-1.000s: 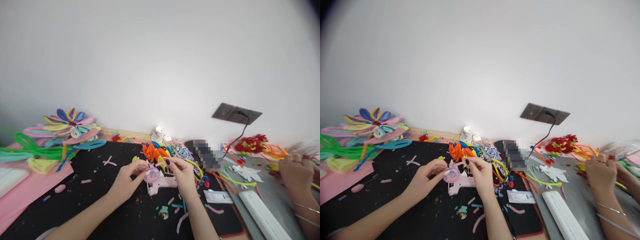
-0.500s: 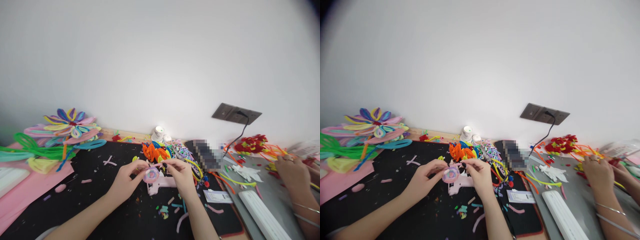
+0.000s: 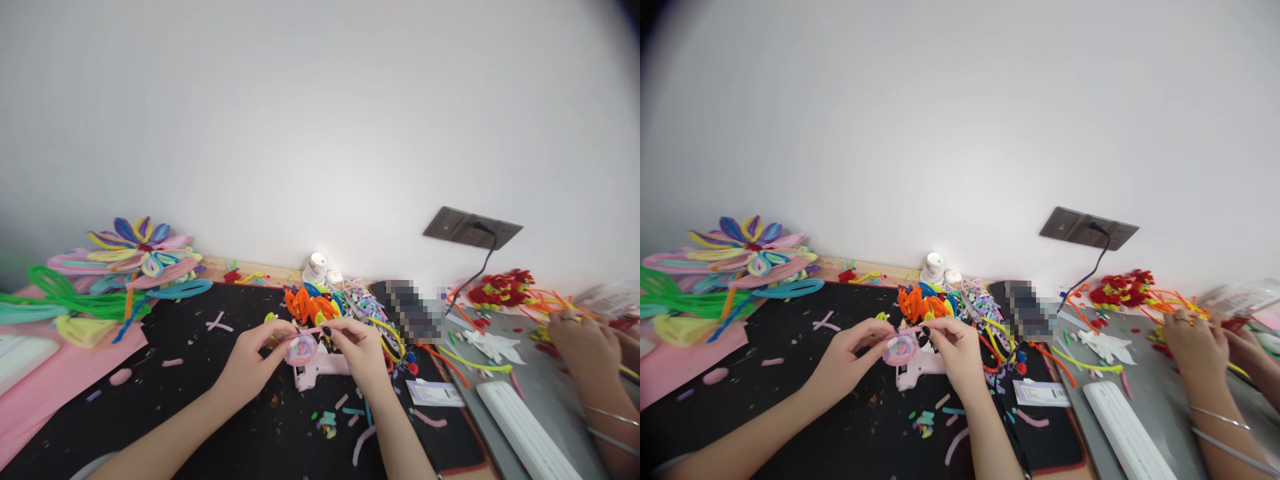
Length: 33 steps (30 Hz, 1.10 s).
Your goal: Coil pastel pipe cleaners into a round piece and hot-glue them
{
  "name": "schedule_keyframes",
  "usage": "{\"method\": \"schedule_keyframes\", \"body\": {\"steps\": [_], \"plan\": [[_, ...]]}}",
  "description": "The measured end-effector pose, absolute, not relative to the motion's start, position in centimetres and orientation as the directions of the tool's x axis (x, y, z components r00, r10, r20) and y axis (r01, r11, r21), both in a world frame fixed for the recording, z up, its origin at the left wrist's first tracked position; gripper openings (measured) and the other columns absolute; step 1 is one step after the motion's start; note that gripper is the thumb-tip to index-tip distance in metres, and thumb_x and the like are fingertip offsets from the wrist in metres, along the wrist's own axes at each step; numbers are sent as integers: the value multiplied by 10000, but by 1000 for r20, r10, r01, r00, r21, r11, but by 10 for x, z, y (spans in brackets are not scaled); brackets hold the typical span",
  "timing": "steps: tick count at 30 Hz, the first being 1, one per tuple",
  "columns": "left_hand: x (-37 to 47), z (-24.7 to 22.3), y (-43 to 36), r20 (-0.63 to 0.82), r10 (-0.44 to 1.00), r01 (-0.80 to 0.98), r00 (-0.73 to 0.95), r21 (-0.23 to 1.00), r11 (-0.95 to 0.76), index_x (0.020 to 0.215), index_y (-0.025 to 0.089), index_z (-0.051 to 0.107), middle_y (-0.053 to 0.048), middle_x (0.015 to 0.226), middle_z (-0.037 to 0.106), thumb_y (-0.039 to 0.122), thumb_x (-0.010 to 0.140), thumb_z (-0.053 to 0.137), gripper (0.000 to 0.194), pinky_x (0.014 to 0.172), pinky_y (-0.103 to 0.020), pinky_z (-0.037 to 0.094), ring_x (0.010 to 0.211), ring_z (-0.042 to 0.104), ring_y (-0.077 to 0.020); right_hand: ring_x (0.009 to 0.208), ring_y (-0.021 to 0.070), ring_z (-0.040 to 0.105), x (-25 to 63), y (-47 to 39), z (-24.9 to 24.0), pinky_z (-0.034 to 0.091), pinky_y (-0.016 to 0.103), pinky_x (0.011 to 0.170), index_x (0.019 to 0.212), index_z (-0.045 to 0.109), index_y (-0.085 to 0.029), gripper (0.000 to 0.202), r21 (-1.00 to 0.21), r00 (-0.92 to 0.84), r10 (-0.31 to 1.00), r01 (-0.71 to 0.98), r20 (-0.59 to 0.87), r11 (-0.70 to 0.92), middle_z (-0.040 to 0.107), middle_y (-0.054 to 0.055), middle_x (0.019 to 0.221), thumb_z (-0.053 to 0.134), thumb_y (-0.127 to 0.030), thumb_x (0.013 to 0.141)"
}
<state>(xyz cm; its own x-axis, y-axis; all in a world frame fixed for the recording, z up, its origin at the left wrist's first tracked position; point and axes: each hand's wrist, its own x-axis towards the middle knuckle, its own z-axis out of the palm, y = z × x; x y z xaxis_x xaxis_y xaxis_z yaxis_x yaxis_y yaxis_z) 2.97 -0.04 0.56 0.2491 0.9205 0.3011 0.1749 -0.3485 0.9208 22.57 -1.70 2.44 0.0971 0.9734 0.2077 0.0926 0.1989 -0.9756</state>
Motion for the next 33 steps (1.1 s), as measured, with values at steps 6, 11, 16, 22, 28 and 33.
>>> {"method": "schedule_keyframes", "body": {"steps": [6,11,16,22,28,33], "plan": [[30,4,0,297,923,181,246,921,-344,845,197,668,-44,873,745,221,814,571,104,735,-291,583,786,715,-181,715,193,691,226,-17,22,545,281,660,753,778,-228,110,-949,94,954,172,284,266,758,40,763,673,-199,739],[30,4,0,303,923,172,238,922,-347,838,194,671,-43,853,744,224,812,574,105,723,-286,581,771,709,-177,686,191,675,226,-18,23,525,274,625,760,777,-231,125,-936,72,949,206,306,286,744,37,743,659,-192,746],[30,5,0,300,928,168,221,925,-339,834,193,675,-44,851,745,235,809,583,105,715,-283,583,765,709,-178,719,203,679,226,-18,26,530,286,667,746,774,-226,134,-936,50,951,199,305,290,747,49,763,651,-174,755],[30,6,-1,306,927,178,214,921,-346,832,198,678,-43,851,751,230,799,588,101,708,-286,585,763,712,-183,699,203,664,227,-18,25,518,288,642,755,767,-222,147,-934,24,956,220,294,281,734,52,755,634,-161,768],[30,4,0,305,927,175,218,922,-344,826,200,677,-39,829,751,234,799,587,99,692,-285,585,750,713,-184,737,200,637,228,-18,27,502,291,661,756,759,-220,158,-893,-31,941,304,338,331,699,55,772,620,-150,779],[29,4,0,304,927,173,220,923,-343,834,199,677,-41,850,753,231,796,586,103,700,-288,585,759,715,-183,760,196,629,229,-18,27,501,291,676,771,753,-226,170,-883,-55,938,322,342,341,686,53,804,609,-138,782]]}}
